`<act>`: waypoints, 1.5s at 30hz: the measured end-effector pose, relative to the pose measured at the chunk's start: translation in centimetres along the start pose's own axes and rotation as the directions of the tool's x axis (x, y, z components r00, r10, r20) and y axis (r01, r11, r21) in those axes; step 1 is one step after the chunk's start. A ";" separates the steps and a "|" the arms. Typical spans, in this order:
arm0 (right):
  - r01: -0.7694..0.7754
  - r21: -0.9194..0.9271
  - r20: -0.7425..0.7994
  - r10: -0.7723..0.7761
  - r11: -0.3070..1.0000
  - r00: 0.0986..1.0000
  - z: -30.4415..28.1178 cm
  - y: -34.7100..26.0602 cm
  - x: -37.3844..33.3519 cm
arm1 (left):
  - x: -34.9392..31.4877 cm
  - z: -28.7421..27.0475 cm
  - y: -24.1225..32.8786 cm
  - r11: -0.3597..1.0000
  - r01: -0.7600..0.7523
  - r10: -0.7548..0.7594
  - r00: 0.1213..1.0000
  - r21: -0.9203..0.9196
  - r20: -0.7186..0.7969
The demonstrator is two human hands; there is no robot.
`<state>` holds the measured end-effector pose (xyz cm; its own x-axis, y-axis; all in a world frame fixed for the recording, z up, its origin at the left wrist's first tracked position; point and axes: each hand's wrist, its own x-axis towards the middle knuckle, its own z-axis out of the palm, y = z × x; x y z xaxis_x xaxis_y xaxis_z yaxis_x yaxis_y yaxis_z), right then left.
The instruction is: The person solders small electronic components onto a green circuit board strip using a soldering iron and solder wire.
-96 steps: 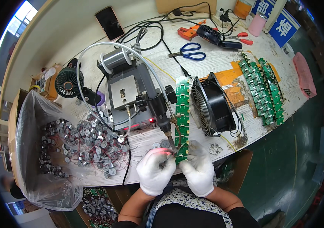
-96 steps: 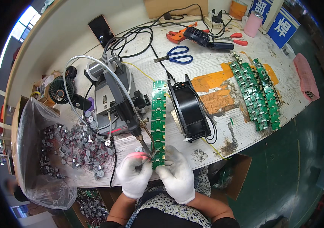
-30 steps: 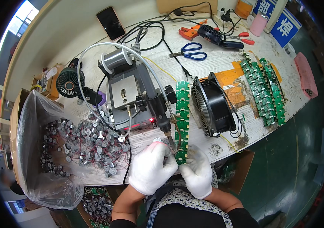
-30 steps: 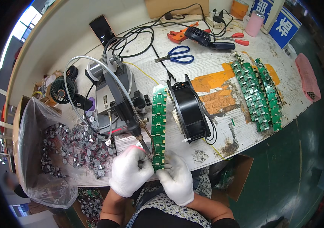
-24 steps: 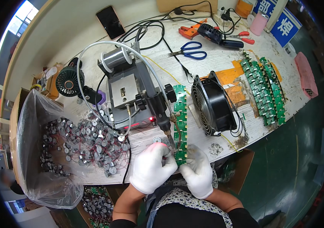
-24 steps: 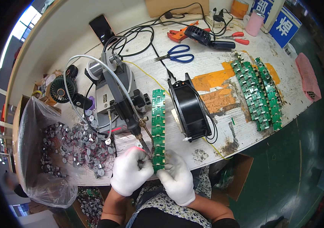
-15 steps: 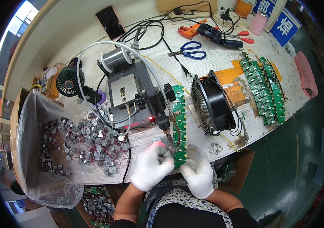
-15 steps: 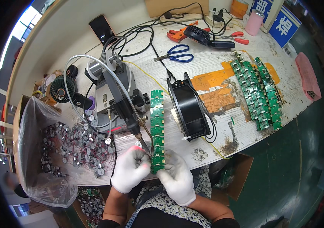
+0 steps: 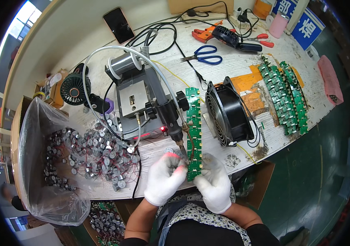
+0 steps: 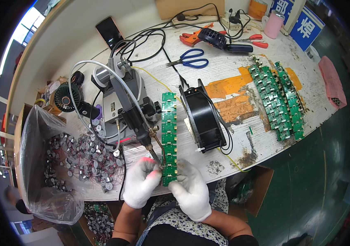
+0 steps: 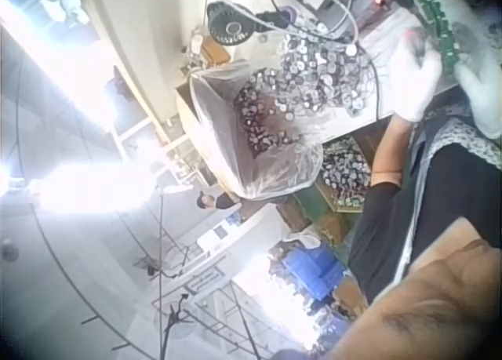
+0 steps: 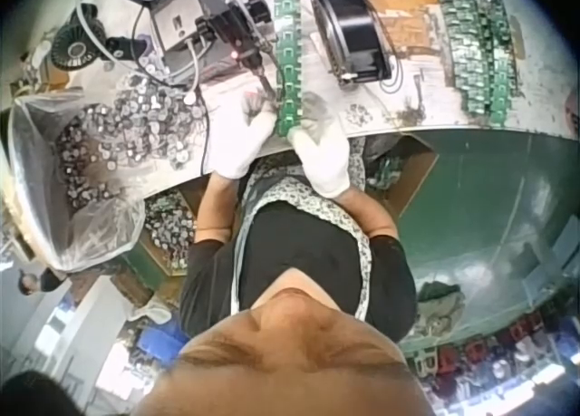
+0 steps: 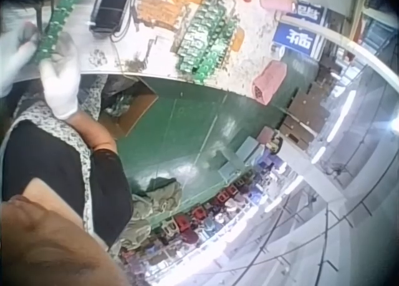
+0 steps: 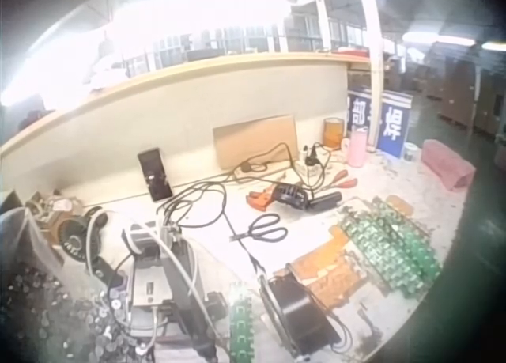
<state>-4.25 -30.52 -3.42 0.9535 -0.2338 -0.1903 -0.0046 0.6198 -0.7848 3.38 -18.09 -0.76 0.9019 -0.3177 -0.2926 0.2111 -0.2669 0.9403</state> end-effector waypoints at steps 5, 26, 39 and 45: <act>0.004 -0.020 0.012 -0.004 1.000 1.000 0.1 -0.1 -0.2 | -0.4 0.3 -0.7 0.999 -0.048 0.049 0.997 0.023 -0.062; -0.032 -0.028 -0.004 0.032 0.999 0.999 -0.1 0.3 -0.3 | 0.0 0.2 -0.2 0.975 -0.044 0.055 0.998 0.218 -0.043; -0.096 -0.344 0.028 0.112 0.934 0.993 -0.8 -1.1 0.2 | -0.6 0.0 -2.2 0.991 0.119 -0.114 0.990 -0.061 0.085; -0.127 -0.362 -0.080 0.105 0.924 0.991 -0.4 -1.6 0.3 | -1.6 -0.7 -1.1 0.981 0.024 -0.052 0.989 0.194 0.141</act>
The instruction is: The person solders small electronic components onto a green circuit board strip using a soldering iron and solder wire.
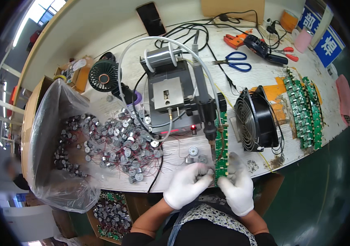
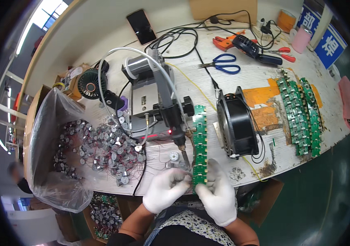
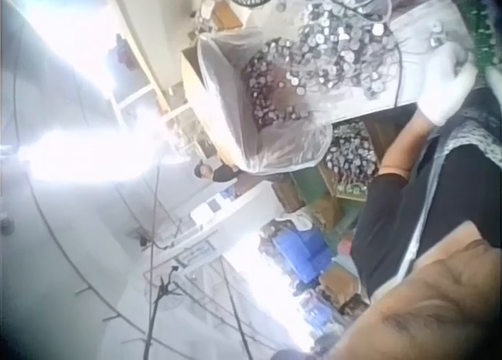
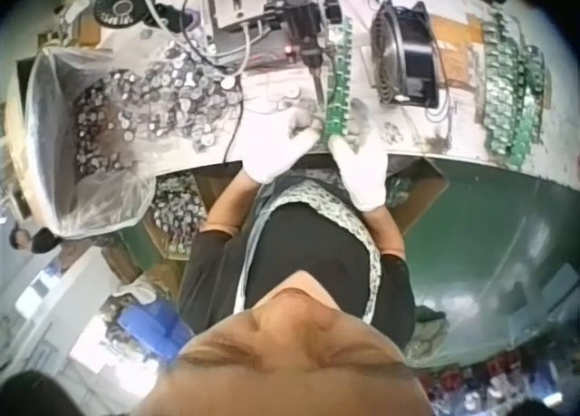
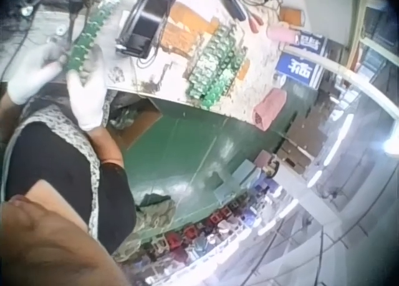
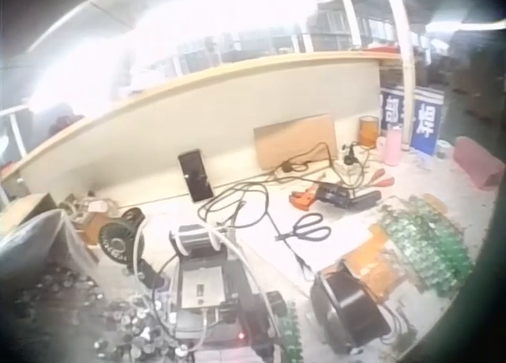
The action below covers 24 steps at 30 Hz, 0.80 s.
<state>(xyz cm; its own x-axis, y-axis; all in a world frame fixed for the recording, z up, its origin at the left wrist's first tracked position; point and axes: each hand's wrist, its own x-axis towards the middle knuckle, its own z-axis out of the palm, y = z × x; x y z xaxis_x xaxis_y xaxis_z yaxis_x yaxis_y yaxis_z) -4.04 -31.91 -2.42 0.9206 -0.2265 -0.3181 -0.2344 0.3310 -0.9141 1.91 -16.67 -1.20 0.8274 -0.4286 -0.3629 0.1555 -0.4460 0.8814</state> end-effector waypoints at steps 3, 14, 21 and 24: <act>0.021 -0.046 -0.056 -0.023 0.999 0.998 -0.3 -0.1 -0.2 | -1.0 -1.4 0.3 0.846 -0.438 0.500 0.850 0.304 -0.166; -0.018 -0.188 -0.029 0.012 0.982 0.999 0.0 -0.2 -0.6 | 0.5 -6.4 -0.9 0.633 -0.021 0.621 0.610 0.774 -0.491; -0.020 -0.238 -0.019 0.015 0.971 1.000 -0.1 -0.3 -0.7 | 1.1 -5.5 -0.8 0.729 -0.131 0.531 0.728 0.672 -0.434; 0.019 -0.219 -0.002 -0.020 0.975 1.000 -0.3 0.2 -0.6 | 0.9 -5.1 -0.3 0.830 -0.173 0.431 0.803 0.531 -0.412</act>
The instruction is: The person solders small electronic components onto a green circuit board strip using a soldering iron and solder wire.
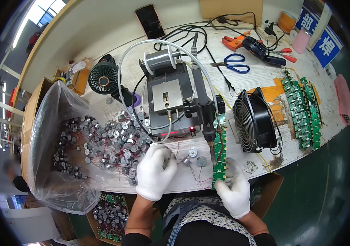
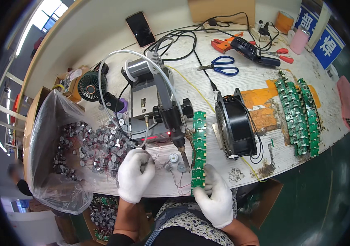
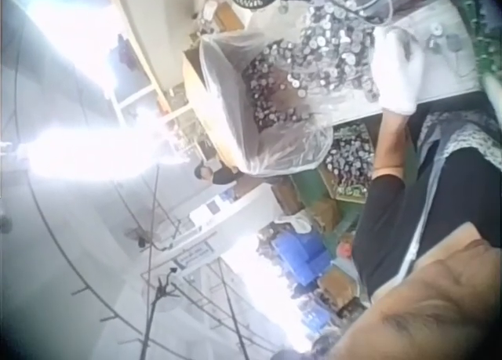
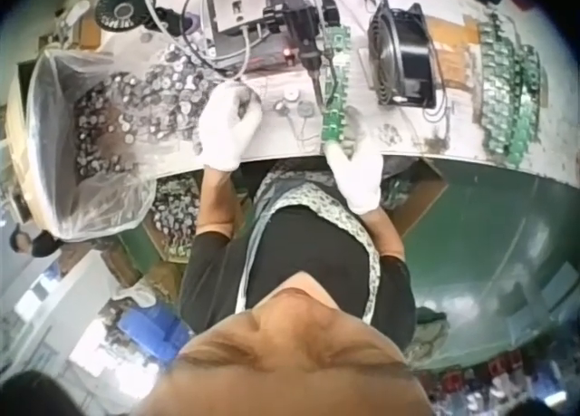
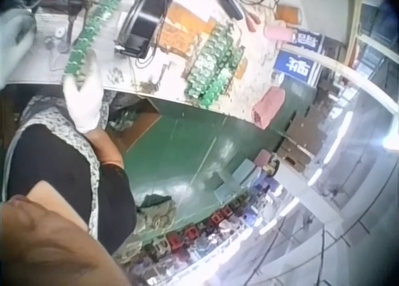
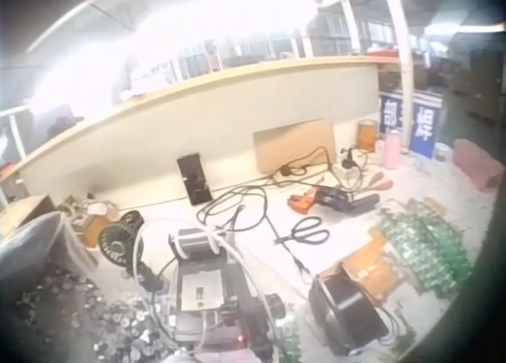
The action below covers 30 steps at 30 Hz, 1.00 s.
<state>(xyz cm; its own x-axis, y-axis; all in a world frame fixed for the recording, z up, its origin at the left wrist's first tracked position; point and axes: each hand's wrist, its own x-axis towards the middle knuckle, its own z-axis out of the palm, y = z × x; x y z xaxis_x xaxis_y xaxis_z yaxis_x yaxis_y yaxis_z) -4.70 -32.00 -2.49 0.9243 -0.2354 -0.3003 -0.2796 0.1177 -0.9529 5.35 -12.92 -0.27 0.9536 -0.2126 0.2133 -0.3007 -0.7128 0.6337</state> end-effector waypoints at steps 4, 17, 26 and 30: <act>0.006 -0.077 -0.006 -0.007 0.997 1.000 -0.3 0.6 -0.1 | -0.5 -0.2 1.2 0.993 0.089 -0.076 0.984 -0.072 0.164; 0.277 -0.347 -0.001 -0.296 0.896 0.955 -0.3 0.0 -0.2 | -2.5 3.5 2.4 0.902 0.224 -0.071 0.920 -0.369 0.386; 0.422 -0.379 0.066 -0.431 0.823 0.900 -0.5 -0.1 -0.1 | -2.9 3.7 3.0 0.762 0.491 -0.254 0.826 -0.422 0.503; 0.407 -0.361 0.063 -0.413 0.839 0.908 -0.6 0.0 -0.4 | -2.6 3.5 3.3 0.762 0.511 -0.249 0.799 -0.398 0.547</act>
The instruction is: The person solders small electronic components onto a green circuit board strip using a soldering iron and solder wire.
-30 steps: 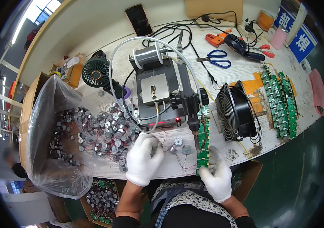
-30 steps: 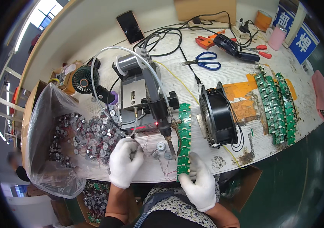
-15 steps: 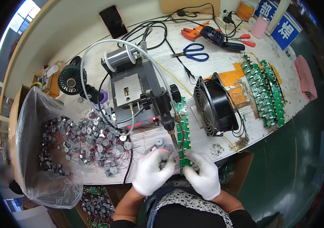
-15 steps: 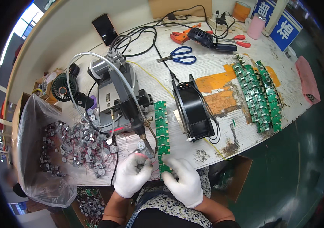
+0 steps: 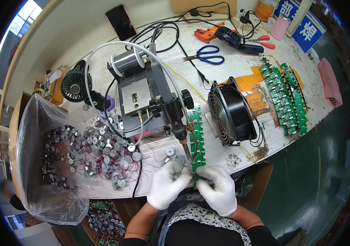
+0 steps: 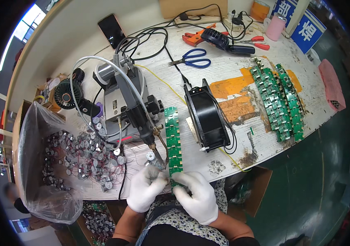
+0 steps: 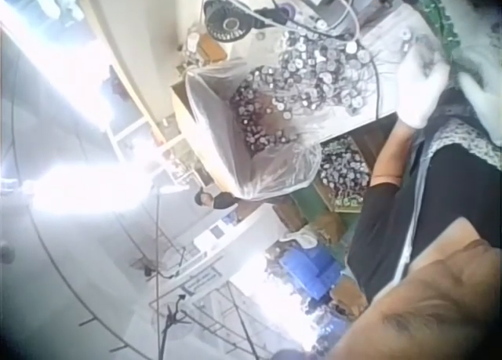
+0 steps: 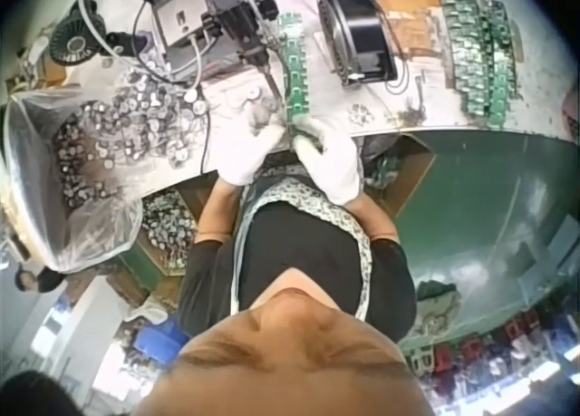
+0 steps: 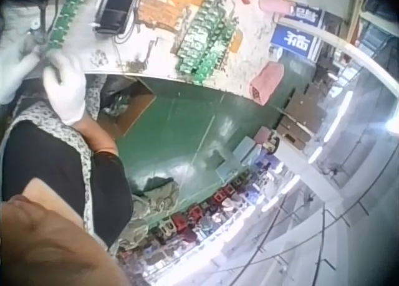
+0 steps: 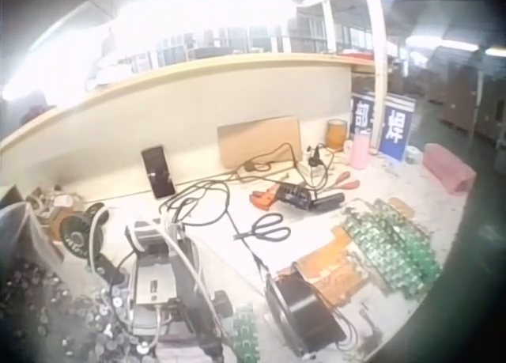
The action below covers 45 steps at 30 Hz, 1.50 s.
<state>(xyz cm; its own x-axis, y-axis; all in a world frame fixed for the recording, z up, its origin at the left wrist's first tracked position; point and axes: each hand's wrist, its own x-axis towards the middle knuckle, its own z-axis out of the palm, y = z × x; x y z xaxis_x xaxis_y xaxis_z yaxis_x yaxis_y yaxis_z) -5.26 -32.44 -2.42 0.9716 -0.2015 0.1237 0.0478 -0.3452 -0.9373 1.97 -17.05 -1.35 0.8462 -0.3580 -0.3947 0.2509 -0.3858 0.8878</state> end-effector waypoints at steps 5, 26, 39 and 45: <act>-0.214 0.182 -0.024 0.222 0.960 0.975 0.6 0.0 -0.9 | 0.3 0.5 -0.9 0.973 -0.016 0.010 1.000 -0.228 -0.025; -0.245 0.303 -0.049 0.272 0.921 0.961 1.4 0.2 0.3 | 0.4 1.7 -0.4 0.869 -0.006 -0.075 0.987 -0.494 -0.144; 0.005 0.121 -0.146 0.013 0.993 0.989 1.3 -0.2 1.2 | 0.1 1.9 0.0 0.913 -0.159 0.057 0.962 -0.376 -0.269; -0.098 0.144 -0.127 0.117 0.985 0.985 1.4 -0.3 0.9 | 0.2 2.0 -0.3 0.902 -0.177 0.070 0.960 -0.394 -0.271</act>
<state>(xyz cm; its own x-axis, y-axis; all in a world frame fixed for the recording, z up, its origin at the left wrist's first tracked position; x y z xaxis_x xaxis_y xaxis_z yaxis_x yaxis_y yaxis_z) -4.06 -31.27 -2.51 0.9332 -0.3554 0.0535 -0.0152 -0.1877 -0.9821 1.12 -18.73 -2.18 0.9573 -0.1406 -0.2528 0.2619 0.0506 0.9638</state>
